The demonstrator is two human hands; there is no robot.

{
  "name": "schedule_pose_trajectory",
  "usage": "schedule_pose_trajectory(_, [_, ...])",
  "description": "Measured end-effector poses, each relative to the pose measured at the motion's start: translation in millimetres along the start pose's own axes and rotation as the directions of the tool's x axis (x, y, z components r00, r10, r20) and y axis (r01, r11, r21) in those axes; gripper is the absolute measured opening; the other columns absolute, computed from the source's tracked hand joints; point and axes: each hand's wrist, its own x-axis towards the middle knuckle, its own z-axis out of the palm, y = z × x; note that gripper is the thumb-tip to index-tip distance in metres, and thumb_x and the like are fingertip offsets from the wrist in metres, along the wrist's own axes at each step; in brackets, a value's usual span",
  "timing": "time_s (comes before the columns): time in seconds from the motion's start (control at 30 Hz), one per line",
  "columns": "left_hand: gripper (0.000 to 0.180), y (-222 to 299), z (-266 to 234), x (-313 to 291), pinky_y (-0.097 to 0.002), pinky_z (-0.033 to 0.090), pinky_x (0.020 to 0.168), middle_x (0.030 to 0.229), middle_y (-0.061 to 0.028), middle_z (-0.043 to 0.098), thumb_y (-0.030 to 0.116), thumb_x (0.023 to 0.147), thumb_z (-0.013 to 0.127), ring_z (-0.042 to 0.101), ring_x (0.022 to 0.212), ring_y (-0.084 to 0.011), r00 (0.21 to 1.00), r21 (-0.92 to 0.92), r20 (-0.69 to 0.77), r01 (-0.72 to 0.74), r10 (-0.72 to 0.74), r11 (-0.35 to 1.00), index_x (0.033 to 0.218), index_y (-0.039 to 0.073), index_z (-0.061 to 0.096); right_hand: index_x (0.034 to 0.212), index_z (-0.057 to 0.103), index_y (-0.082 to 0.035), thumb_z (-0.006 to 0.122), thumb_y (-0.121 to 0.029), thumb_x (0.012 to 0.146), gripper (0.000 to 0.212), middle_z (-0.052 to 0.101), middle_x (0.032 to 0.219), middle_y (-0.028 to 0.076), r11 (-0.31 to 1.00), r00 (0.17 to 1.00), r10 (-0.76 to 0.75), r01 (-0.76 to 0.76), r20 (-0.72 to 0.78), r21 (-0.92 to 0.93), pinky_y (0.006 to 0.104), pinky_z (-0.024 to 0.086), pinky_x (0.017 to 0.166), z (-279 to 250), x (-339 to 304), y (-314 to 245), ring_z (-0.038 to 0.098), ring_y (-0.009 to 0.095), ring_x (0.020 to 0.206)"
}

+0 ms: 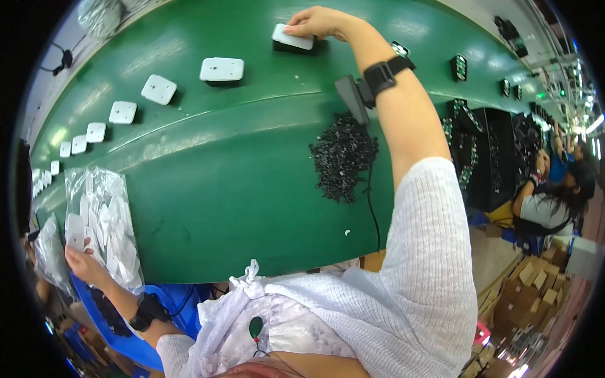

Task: The person picks up a white plastic plate, inserts a small black component into it by hand, and then presses a black plastic housing onto the plate. They place the assembled unit onto the green conveyor belt and repeat the process.

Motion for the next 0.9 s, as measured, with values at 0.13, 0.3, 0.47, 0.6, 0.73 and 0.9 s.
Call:
schedule_pose_trajectory(0.13, [0.035,57.8,-6.3,-17.7,-0.0228,0.039,0.057,0.068,-0.0108,0.058,0.029,0.101,0.039,0.046,0.057,-0.0121,0.987,-0.499,0.124,0.154,-0.105,0.853,0.1,-0.003,0.054,0.101,0.069,-0.007,0.065,-0.043,0.084,0.041,0.069,0.092,0.013,0.998,0.997,-0.065,0.064,0.033,0.021,0.0327,0.048,0.073,-4.4,19.7,29.7,0.062,0.026,0.081])
schedule_pose_trajectory(0.3, [0.03,76.5,-0.4,-47.1,-0.0205,0.034,0.053,0.066,-0.0098,0.057,0.027,0.101,0.042,0.045,0.053,-0.0106,0.931,-0.631,0.362,0.273,-0.035,0.726,0.099,-0.001,0.053,0.094,0.066,0.0,0.067,-0.036,0.081,0.038,0.067,0.083,0.013,0.937,0.792,-0.343,0.246,-0.505,-0.249,0.0342,0.049,0.068,-13.0,-76.0,0.0,0.061,0.021,0.074])
schedule_pose_trajectory(0.47, [0.022,104.2,30.7,-99.2,-0.0225,0.044,0.053,0.083,-0.0149,0.062,0.019,0.099,0.046,0.059,0.062,-0.0167,0.771,-0.675,0.62,0.428,0.148,0.601,0.101,-0.002,0.05,0.096,0.064,-0.003,0.065,-0.014,0.084,0.016,0.063,0.088,0.003,0.954,0.899,-0.296,0.263,-0.322,-0.143,0.0258,0.045,0.067,14.9,-202.0,14.3,0.056,0.012,0.076])
schedule_pose_trajectory(0.6, [0.019,130.6,40.2,-142.1,-0.0247,0.049,0.054,0.09,-0.0164,0.062,0.016,0.099,0.045,0.064,0.067,-0.0213,0.609,-0.62,0.756,0.547,0.241,0.562,0.102,-0.003,0.049,0.089,0.062,-0.001,0.065,-0.006,0.081,0.01,0.06,0.082,0.005,0.962,0.884,-0.27,0.235,-0.382,-0.136,0.0269,0.046,0.064,65.7,-276.1,42.5,0.058,0.015,0.074])
schedule_pose_trajectory(0.73, [0.02,144.0,54.6,-179.4,-0.0223,0.046,0.05,0.078,-0.0102,0.063,0.015,0.097,0.049,0.062,0.061,-0.0147,0.398,-0.513,0.856,0.583,0.329,0.629,0.096,-0.003,0.056,0.086,0.06,-0.001,0.066,-0.001,0.078,0.01,0.057,0.089,0.006,0.972,0.888,-0.215,0.233,-0.407,-0.004,0.0287,0.046,0.066,111.6,-307.9,55.1,0.057,0.019,0.077])
schedule_pose_trajectory(0.9, [0.013,182.3,58.2,-208.6,-0.0228,0.049,0.053,0.077,-0.01,0.062,0.008,0.093,0.055,0.062,0.062,-0.0145,0.23,-0.418,0.9,0.697,0.37,0.583,0.098,-0.005,0.056,0.088,0.058,-0.001,0.064,0.002,0.076,0.013,0.053,0.089,0.009,0.909,0.804,-0.407,0.31,-0.433,-0.278,0.0327,0.046,0.071,129.2,-304.9,63.0,0.054,0.026,0.083])
